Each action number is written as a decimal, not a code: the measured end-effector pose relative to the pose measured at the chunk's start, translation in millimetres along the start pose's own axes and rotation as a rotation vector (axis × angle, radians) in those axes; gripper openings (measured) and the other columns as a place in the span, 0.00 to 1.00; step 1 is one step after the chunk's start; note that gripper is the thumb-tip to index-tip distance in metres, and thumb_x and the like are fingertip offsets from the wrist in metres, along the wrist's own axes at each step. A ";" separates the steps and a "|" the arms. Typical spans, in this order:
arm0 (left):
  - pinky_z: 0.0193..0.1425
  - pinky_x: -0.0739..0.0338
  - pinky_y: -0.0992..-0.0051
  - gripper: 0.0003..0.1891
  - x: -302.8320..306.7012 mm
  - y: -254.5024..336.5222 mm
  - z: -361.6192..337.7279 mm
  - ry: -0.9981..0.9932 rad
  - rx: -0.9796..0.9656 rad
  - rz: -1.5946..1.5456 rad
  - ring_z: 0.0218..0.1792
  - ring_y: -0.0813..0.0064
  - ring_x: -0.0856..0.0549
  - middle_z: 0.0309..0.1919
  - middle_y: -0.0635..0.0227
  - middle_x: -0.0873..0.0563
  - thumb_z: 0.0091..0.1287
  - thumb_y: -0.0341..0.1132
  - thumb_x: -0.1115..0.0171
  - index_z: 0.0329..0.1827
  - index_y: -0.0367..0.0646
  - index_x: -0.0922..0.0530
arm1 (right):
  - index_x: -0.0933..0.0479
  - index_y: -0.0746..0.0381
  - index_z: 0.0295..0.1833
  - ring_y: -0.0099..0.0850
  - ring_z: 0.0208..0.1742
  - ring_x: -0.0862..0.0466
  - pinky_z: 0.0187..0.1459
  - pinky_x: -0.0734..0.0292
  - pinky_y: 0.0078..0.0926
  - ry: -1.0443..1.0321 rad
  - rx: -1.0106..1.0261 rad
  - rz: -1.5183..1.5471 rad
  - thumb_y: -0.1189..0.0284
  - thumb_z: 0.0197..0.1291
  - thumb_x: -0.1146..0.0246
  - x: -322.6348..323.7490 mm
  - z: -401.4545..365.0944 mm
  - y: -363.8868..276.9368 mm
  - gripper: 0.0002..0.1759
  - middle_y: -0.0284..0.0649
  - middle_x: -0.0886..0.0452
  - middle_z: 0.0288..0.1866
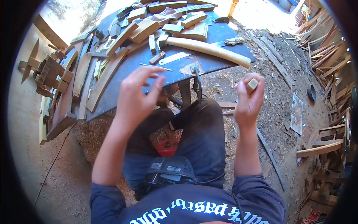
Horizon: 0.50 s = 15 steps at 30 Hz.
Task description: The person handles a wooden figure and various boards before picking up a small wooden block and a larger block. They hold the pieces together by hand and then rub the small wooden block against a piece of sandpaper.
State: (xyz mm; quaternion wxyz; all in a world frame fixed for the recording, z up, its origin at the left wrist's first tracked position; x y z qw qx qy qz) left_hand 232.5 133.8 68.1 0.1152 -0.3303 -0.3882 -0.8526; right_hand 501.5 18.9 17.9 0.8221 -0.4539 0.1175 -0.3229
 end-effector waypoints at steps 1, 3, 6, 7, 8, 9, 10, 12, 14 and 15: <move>0.44 0.15 0.72 0.10 -2.8 -12.9 10.2 0.022 0.043 0.043 0.44 0.70 0.08 0.46 0.60 0.08 0.73 0.32 0.31 0.53 0.39 0.13 | 0.27 0.64 0.49 0.39 0.53 0.17 0.56 0.23 0.36 0.057 0.075 -0.320 0.73 0.68 0.32 9.5 13.0 6.1 0.11 0.45 0.17 0.46; 0.42 0.16 0.71 0.11 -5.9 -37.8 27.4 0.075 0.130 0.132 0.41 0.70 0.09 0.45 0.60 0.09 0.73 0.34 0.30 0.53 0.38 0.13 | 0.27 0.64 0.49 0.44 0.53 0.18 0.56 0.24 0.40 0.017 0.310 -0.525 0.70 0.65 0.27 12.8 40.8 9.7 0.17 0.47 0.17 0.48; 0.39 0.19 0.69 0.12 -20.5 -71.5 37.8 0.115 0.083 0.159 0.35 0.70 0.12 0.43 0.61 0.10 0.72 0.35 0.29 0.52 0.38 0.13 | 0.26 0.63 0.49 0.48 0.51 0.19 0.58 0.25 0.45 -0.120 0.385 -0.596 0.65 0.58 0.21 9.8 62.5 31.8 0.23 0.49 0.16 0.50; 0.39 0.21 0.69 0.11 -25.4 -68.5 36.9 0.144 -0.016 0.203 0.33 0.70 0.15 0.41 0.62 0.12 0.71 0.35 0.28 0.51 0.38 0.13 | 0.25 0.63 0.48 0.49 0.51 0.18 0.59 0.26 0.47 -0.183 0.363 -0.582 0.63 0.56 0.19 4.9 69.6 36.8 0.25 0.49 0.15 0.50; 0.40 0.21 0.69 0.11 -27.5 -72.3 33.8 0.141 -0.006 0.212 0.34 0.70 0.16 0.41 0.63 0.13 0.71 0.35 0.28 0.51 0.38 0.14 | 0.23 0.62 0.48 0.48 0.51 0.17 0.60 0.26 0.45 -0.196 0.307 -0.596 0.62 0.56 0.20 5.0 73.9 39.0 0.24 0.46 0.15 0.46; 0.41 0.21 0.69 0.11 -28.1 -71.4 32.4 0.140 0.007 0.222 0.35 0.70 0.16 0.41 0.63 0.15 0.70 0.34 0.28 0.51 0.39 0.14 | 0.23 0.62 0.49 0.47 0.50 0.17 0.60 0.25 0.45 -0.231 0.334 -0.658 0.61 0.56 0.20 2.5 79.4 35.9 0.24 0.46 0.15 0.44; 0.41 0.21 0.69 0.11 -29.5 -71.3 32.4 0.133 0.028 0.202 0.36 0.70 0.16 0.42 0.63 0.15 0.70 0.34 0.28 0.51 0.39 0.14 | 0.23 0.62 0.49 0.47 0.49 0.17 0.59 0.25 0.45 -0.272 0.362 -0.717 0.61 0.56 0.20 -0.9 85.6 33.3 0.24 0.45 0.15 0.43; 0.42 0.21 0.69 0.12 -28.2 -70.6 30.1 0.119 0.078 0.168 0.39 0.70 0.16 0.43 0.64 0.16 0.69 0.33 0.28 0.52 0.41 0.14 | 0.23 0.63 0.48 0.47 0.48 0.16 0.55 0.23 0.48 -0.402 0.370 -0.774 0.60 0.57 0.21 -16.6 101.5 27.9 0.24 0.45 0.15 0.39; 0.46 0.17 0.67 0.12 -25.2 -67.0 29.5 0.098 0.114 0.158 0.41 0.65 0.14 0.46 0.60 0.17 0.69 0.32 0.28 0.52 0.38 0.15 | 0.24 0.63 0.46 0.49 0.48 0.16 0.53 0.22 0.49 -0.556 0.291 -0.747 0.61 0.58 0.23 -40.6 112.6 28.5 0.22 0.46 0.15 0.39; 0.49 0.15 0.66 0.12 -26.1 -65.7 30.4 0.087 0.125 0.144 0.42 0.63 0.13 0.47 0.58 0.17 0.69 0.31 0.28 0.52 0.37 0.15 | 0.25 0.63 0.45 0.50 0.48 0.16 0.52 0.22 0.50 -0.628 0.249 -0.744 0.62 0.59 0.23 -51.6 116.7 28.5 0.21 0.47 0.16 0.39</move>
Point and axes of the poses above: each hand's wrist, its own z-axis towards the middle knuckle, its own x-axis out of the back of the hand, y = z × x, the point moved 6 cm from there along z, towards the middle knuckle
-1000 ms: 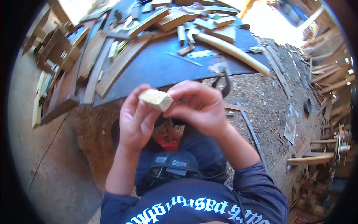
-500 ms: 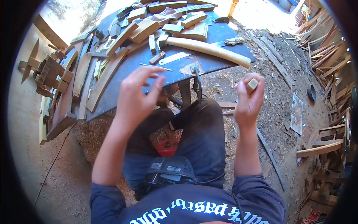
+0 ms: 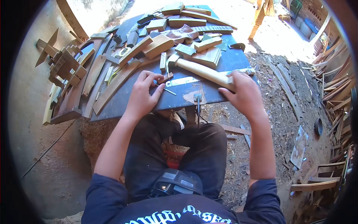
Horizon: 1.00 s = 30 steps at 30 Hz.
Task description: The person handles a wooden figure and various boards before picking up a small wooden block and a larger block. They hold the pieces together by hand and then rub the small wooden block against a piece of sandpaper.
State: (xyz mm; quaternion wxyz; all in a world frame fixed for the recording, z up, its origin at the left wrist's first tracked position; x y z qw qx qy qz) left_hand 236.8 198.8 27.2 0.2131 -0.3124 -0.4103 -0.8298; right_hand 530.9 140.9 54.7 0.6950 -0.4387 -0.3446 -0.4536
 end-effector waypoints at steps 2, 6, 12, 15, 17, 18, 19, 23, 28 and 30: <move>0.47 0.16 0.66 0.12 -0.7 -0.5 0.3 -0.011 -0.007 0.020 0.43 0.63 0.13 0.47 0.58 0.18 0.70 0.31 0.29 0.54 0.37 0.16 | 0.26 0.63 0.44 0.52 0.48 0.16 0.50 0.21 0.52 0.009 0.037 -0.028 0.64 0.60 0.25 -5.6 10.0 -2.4 0.19 0.48 0.16 0.38; 0.43 0.20 0.68 0.12 1.7 -2.8 -2.9 0.047 -0.014 -0.031 0.40 0.67 0.15 0.46 0.60 0.17 0.70 0.31 0.30 0.55 0.39 0.16 | 0.24 0.63 0.42 0.50 0.45 0.14 0.47 0.20 0.50 0.110 0.148 -0.026 0.67 0.58 0.25 -8.4 9.8 -6.2 0.17 0.47 0.16 0.37; 0.38 0.20 0.71 0.09 63.1 -28.0 49.9 0.419 -0.180 0.017 0.33 0.69 0.15 0.40 0.62 0.12 0.72 0.32 0.34 0.52 0.42 0.14 | 0.18 0.62 0.45 0.45 0.41 0.12 0.41 0.18 0.43 0.249 0.191 0.055 0.74 0.52 0.20 14.5 13.5 -19.7 0.16 0.44 0.14 0.38; 0.47 0.17 0.68 0.13 85.3 -78.9 124.9 0.382 -0.022 0.029 0.43 0.64 0.09 0.44 0.58 0.08 0.76 0.39 0.38 0.53 0.43 0.12 | 0.16 0.63 0.49 0.44 0.37 0.13 0.40 0.19 0.40 0.342 0.127 0.165 0.75 0.54 0.20 7.9 33.8 -19.3 0.18 0.44 0.15 0.36; 0.58 0.17 0.64 0.20 77.9 -117.9 172.2 0.200 0.190 0.069 0.52 0.59 0.09 0.50 0.54 0.07 0.75 0.47 0.38 0.59 0.44 0.12 | 0.15 0.64 0.49 0.45 0.37 0.14 0.41 0.20 0.39 0.331 -0.028 0.215 0.69 0.59 0.22 6.6 62.1 -21.0 0.16 0.46 0.14 0.37; 0.60 0.18 0.63 0.23 66.4 -147.8 190.9 0.105 0.253 0.064 0.54 0.58 0.09 0.52 0.53 0.08 0.74 0.51 0.37 0.61 0.44 0.13 | 0.15 0.63 0.49 0.45 0.38 0.13 0.43 0.20 0.39 0.315 0.030 -0.023 0.63 0.61 0.24 8.3 83.2 -24.7 0.17 0.47 0.13 0.39; 0.62 0.18 0.63 0.26 47.6 -187.2 208.0 0.010 0.311 0.057 0.56 0.57 0.10 0.55 0.52 0.09 0.73 0.54 0.36 0.63 0.44 0.13 | 0.15 0.63 0.48 0.45 0.39 0.13 0.45 0.20 0.40 0.310 0.052 0.080 0.61 0.62 0.24 2.9 107.7 -17.7 0.17 0.48 0.12 0.39; 0.66 0.20 0.65 0.42 8.5 -228.5 213.5 -0.066 0.233 0.362 0.61 0.52 0.12 0.65 0.47 0.14 0.65 0.69 0.34 0.73 0.45 0.20 | 0.16 0.67 0.46 0.48 0.40 0.13 0.45 0.19 0.42 0.183 -0.087 0.001 0.57 0.55 0.24 -21.8 197.8 1.9 0.24 0.54 0.13 0.39; 0.74 0.38 0.44 0.42 9.4 -187.0 192.4 -0.237 0.350 0.436 0.81 0.57 0.34 0.68 0.61 0.14 0.54 0.68 0.25 0.72 0.60 0.17 | 0.16 0.65 0.46 0.42 0.41 0.11 0.45 0.19 0.39 0.178 -0.124 -0.216 0.56 0.55 0.20 -46.7 251.2 31.1 0.24 0.49 0.11 0.38; 0.72 0.38 0.45 0.41 11.2 -189.1 187.8 -0.262 0.347 0.446 0.81 0.58 0.35 0.66 0.63 0.13 0.52 0.65 0.22 0.71 0.61 0.17 | 0.15 0.65 0.49 0.44 0.44 0.10 0.48 0.18 0.39 0.227 -0.108 -0.211 0.57 0.59 0.23 -45.4 244.4 24.4 0.23 0.51 0.11 0.42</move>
Point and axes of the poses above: each hand's wrist, its own z-axis towards the middle knuckle, its own x-axis out of the back of the hand, y = z × x, the point moved 6 cm from there along z, towards the middle knuckle
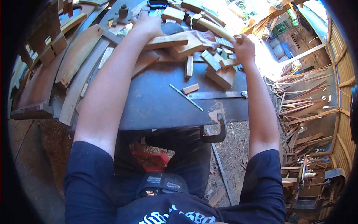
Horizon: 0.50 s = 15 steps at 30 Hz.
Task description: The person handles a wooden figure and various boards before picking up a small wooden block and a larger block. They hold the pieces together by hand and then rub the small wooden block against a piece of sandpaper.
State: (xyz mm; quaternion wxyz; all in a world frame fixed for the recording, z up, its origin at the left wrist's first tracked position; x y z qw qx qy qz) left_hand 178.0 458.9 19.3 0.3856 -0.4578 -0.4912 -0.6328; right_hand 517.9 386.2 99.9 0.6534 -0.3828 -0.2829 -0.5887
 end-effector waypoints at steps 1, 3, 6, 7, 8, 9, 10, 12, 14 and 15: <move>0.71 0.37 0.46 0.41 0.7 1.5 -0.2 -0.015 0.009 -0.004 0.80 0.58 0.34 0.65 0.64 0.13 0.51 0.63 0.21 0.71 0.62 0.16 | 0.15 0.66 0.51 0.46 0.46 0.10 0.51 0.18 0.40 0.039 0.027 0.037 0.58 0.61 0.25 17.1 -14.8 -14.5 0.23 0.53 0.11 0.45; 0.70 0.34 0.44 0.35 10.7 3.6 -7.5 -0.005 -0.015 -0.060 0.77 0.59 0.28 0.65 0.64 0.13 0.53 0.60 0.20 0.65 0.59 0.13 | 0.15 0.66 0.50 0.47 0.45 0.10 0.50 0.17 0.41 0.133 0.104 0.143 0.60 0.65 0.28 48.8 -59.0 -42.5 0.20 0.52 0.10 0.44; 0.67 0.25 0.46 0.30 16.6 -2.7 -3.8 0.219 -0.036 -0.166 0.69 0.60 0.17 0.62 0.62 0.11 0.55 0.59 0.21 0.58 0.55 0.11 | 0.20 0.64 0.38 0.40 0.32 0.15 0.39 0.20 0.36 0.178 0.217 0.172 0.64 0.67 0.26 86.3 -150.2 -63.8 0.15 0.43 0.14 0.32; 0.64 0.20 0.53 0.33 7.8 -9.4 19.3 0.324 -0.149 -0.178 0.60 0.56 0.12 0.57 0.56 0.10 0.57 0.55 0.23 0.64 0.50 0.13 | 0.20 0.63 0.37 0.35 0.30 0.17 0.36 0.22 0.34 0.141 0.145 0.226 0.66 0.67 0.26 96.0 -176.5 -66.4 0.14 0.42 0.15 0.31; 0.64 0.19 0.59 0.33 26.5 -5.4 4.6 0.353 -0.152 -0.272 0.57 0.50 0.11 0.55 0.52 0.10 0.59 0.54 0.24 0.64 0.44 0.14 | 0.21 0.63 0.37 0.30 0.27 0.19 0.33 0.24 0.32 0.111 0.067 0.280 0.67 0.67 0.26 104.5 -199.9 -67.7 0.13 0.41 0.16 0.30; 0.63 0.19 0.59 0.34 34.5 -5.5 4.1 0.440 -0.192 -0.301 0.56 0.52 0.10 0.53 0.52 0.09 0.59 0.56 0.24 0.64 0.44 0.14 | 0.21 0.63 0.38 0.27 0.28 0.19 0.33 0.24 0.30 0.055 -0.047 0.307 0.68 0.68 0.26 106.7 -221.7 -57.8 0.13 0.40 0.15 0.31; 0.61 0.18 0.60 0.34 48.7 1.6 -2.4 0.527 -0.232 -0.329 0.54 0.54 0.09 0.52 0.52 0.08 0.60 0.57 0.24 0.64 0.44 0.14 | 0.20 0.63 0.39 0.24 0.28 0.18 0.33 0.23 0.27 0.003 -0.161 0.341 0.68 0.68 0.26 106.2 -239.4 -47.6 0.12 0.40 0.15 0.31; 0.59 0.18 0.64 0.34 65.7 32.9 -21.6 0.386 -0.357 -0.512 0.52 0.60 0.09 0.52 0.55 0.08 0.60 0.58 0.24 0.65 0.44 0.14 | 0.20 0.63 0.41 0.30 0.32 0.15 0.35 0.20 0.28 -0.012 -0.066 0.301 0.70 0.66 0.25 107.4 -251.3 -47.9 0.11 0.42 0.14 0.35; 0.54 0.18 0.68 0.32 72.7 76.6 -47.8 0.291 -0.574 -0.580 0.47 0.69 0.10 0.49 0.61 0.07 0.63 0.56 0.23 0.65 0.45 0.14 | 0.20 0.64 0.43 0.34 0.36 0.14 0.38 0.18 0.30 -0.033 0.062 0.284 0.71 0.65 0.25 102.2 -250.3 -43.5 0.11 0.43 0.14 0.38; 0.52 0.18 0.68 0.29 91.0 107.3 -102.2 0.224 -0.615 -0.665 0.44 0.69 0.11 0.46 0.61 0.08 0.65 0.51 0.23 0.64 0.43 0.14 | 0.20 0.64 0.44 0.40 0.41 0.14 0.42 0.18 0.36 -0.157 -0.092 0.392 0.71 0.64 0.25 102.0 -251.5 -50.0 0.11 0.45 0.15 0.40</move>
Point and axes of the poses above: each hand's wrist, its own z-axis towards the middle knuckle, its own x-axis out of the back of the hand, y = z × x, the point moved 6 cm from there along z, towards the middle knuckle
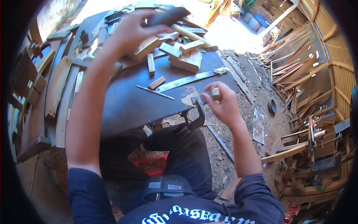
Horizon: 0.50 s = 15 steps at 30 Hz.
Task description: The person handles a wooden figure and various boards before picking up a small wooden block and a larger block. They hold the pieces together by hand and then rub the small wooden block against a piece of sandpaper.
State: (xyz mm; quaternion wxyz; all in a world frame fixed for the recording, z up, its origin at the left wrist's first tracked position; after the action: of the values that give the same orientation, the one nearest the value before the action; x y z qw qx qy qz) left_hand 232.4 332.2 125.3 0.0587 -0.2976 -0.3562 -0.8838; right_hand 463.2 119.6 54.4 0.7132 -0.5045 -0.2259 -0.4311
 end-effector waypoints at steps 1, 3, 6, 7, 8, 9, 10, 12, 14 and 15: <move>0.53 0.19 0.67 0.28 -24.4 11.6 -10.0 -0.079 0.017 -0.129 0.43 0.67 0.12 0.45 0.61 0.09 0.65 0.49 0.22 0.63 0.42 0.15 | 0.21 0.64 0.43 0.41 0.41 0.14 0.43 0.18 0.36 -0.007 0.072 -0.051 0.72 0.64 0.26 -5.1 -3.6 -10.1 0.11 0.45 0.16 0.39; 0.57 0.19 0.60 0.30 -59.0 32.7 -29.9 -0.119 -0.318 0.032 0.53 0.55 0.13 0.54 0.54 0.12 0.63 0.47 0.21 0.65 0.42 0.17 | 0.22 0.65 0.41 0.41 0.41 0.15 0.45 0.19 0.35 -0.048 0.218 -0.163 0.72 0.65 0.27 -15.9 -12.3 -29.0 0.11 0.45 0.17 0.38; 0.63 0.19 0.57 0.33 -101.4 25.1 -69.1 -0.294 -0.256 -0.029 0.58 0.50 0.15 0.56 0.53 0.15 0.63 0.47 0.23 0.70 0.43 0.20 | 0.23 0.65 0.38 0.34 0.40 0.15 0.44 0.21 0.30 0.048 0.026 0.087 0.71 0.68 0.28 -14.1 -24.5 -13.0 0.12 0.43 0.16 0.40; 0.62 0.17 0.57 0.34 -103.7 29.9 -74.6 -0.392 -0.214 -0.061 0.56 0.49 0.13 0.56 0.52 0.14 0.63 0.50 0.24 0.69 0.43 0.19 | 0.24 0.65 0.37 0.31 0.40 0.16 0.45 0.21 0.30 0.124 -0.026 0.190 0.71 0.69 0.28 -11.1 -29.5 -2.0 0.13 0.43 0.15 0.41; 0.62 0.17 0.57 0.33 -105.9 32.8 -75.9 -0.371 -0.228 -0.081 0.56 0.49 0.13 0.56 0.52 0.14 0.64 0.50 0.24 0.70 0.43 0.20 | 0.24 0.64 0.36 0.28 0.40 0.16 0.45 0.21 0.29 0.207 -0.072 0.298 0.70 0.70 0.28 -8.4 -32.6 11.9 0.13 0.42 0.15 0.42; 0.61 0.17 0.57 0.33 -108.6 35.9 -75.6 -0.358 -0.248 -0.097 0.56 0.49 0.13 0.56 0.51 0.14 0.65 0.50 0.25 0.70 0.43 0.20 | 0.25 0.64 0.35 0.25 0.40 0.17 0.45 0.21 0.29 0.296 -0.120 0.413 0.70 0.71 0.29 -5.2 -34.2 23.7 0.14 0.41 0.15 0.42; 0.61 0.17 0.57 0.33 -106.8 43.8 -74.7 -0.343 -0.259 -0.117 0.56 0.49 0.13 0.55 0.51 0.14 0.66 0.49 0.25 0.71 0.44 0.20 | 0.26 0.63 0.35 0.21 0.39 0.20 0.43 0.22 0.26 0.408 -0.103 0.523 0.68 0.73 0.29 -4.1 -35.2 25.4 0.16 0.39 0.13 0.44; 0.59 0.17 0.58 0.33 -112.3 58.9 -73.0 -0.378 -0.271 -0.169 0.55 0.49 0.13 0.55 0.50 0.15 0.68 0.50 0.26 0.73 0.45 0.21 | 0.28 0.62 0.36 0.19 0.37 0.20 0.41 0.23 0.23 0.402 -0.227 0.679 0.68 0.72 0.28 -4.9 -32.8 27.5 0.17 0.36 0.15 0.40; 0.59 0.17 0.58 0.33 -133.2 71.9 -71.3 -0.391 -0.325 -0.165 0.53 0.48 0.13 0.54 0.50 0.15 0.67 0.50 0.26 0.72 0.43 0.21 | 0.30 0.59 0.38 0.17 0.31 0.21 0.32 0.25 0.18 0.415 -0.343 0.731 0.68 0.69 0.25 -7.2 -37.1 53.7 0.18 0.29 0.22 0.31; 0.59 0.17 0.57 0.33 -145.7 77.2 -69.0 -0.399 -0.331 -0.130 0.53 0.48 0.13 0.54 0.50 0.15 0.68 0.51 0.27 0.72 0.43 0.20 | 0.30 0.58 0.38 0.17 0.28 0.22 0.29 0.26 0.18 0.459 -0.403 0.764 0.68 0.68 0.24 -1.8 -37.9 59.9 0.18 0.28 0.24 0.30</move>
State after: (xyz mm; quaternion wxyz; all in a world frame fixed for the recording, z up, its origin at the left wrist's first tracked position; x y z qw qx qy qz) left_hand 342.2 213.4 49.2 -0.1190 -0.4477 -0.2299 -0.8559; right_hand 508.5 92.8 6.9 0.7398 -0.5714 0.2264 -0.2737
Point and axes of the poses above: each hand's wrist, its own z-axis towards the middle knuckle, its own x-axis out of the back of the hand, y = z × x, the point moved 6 cm from there along z, towards the middle knuckle
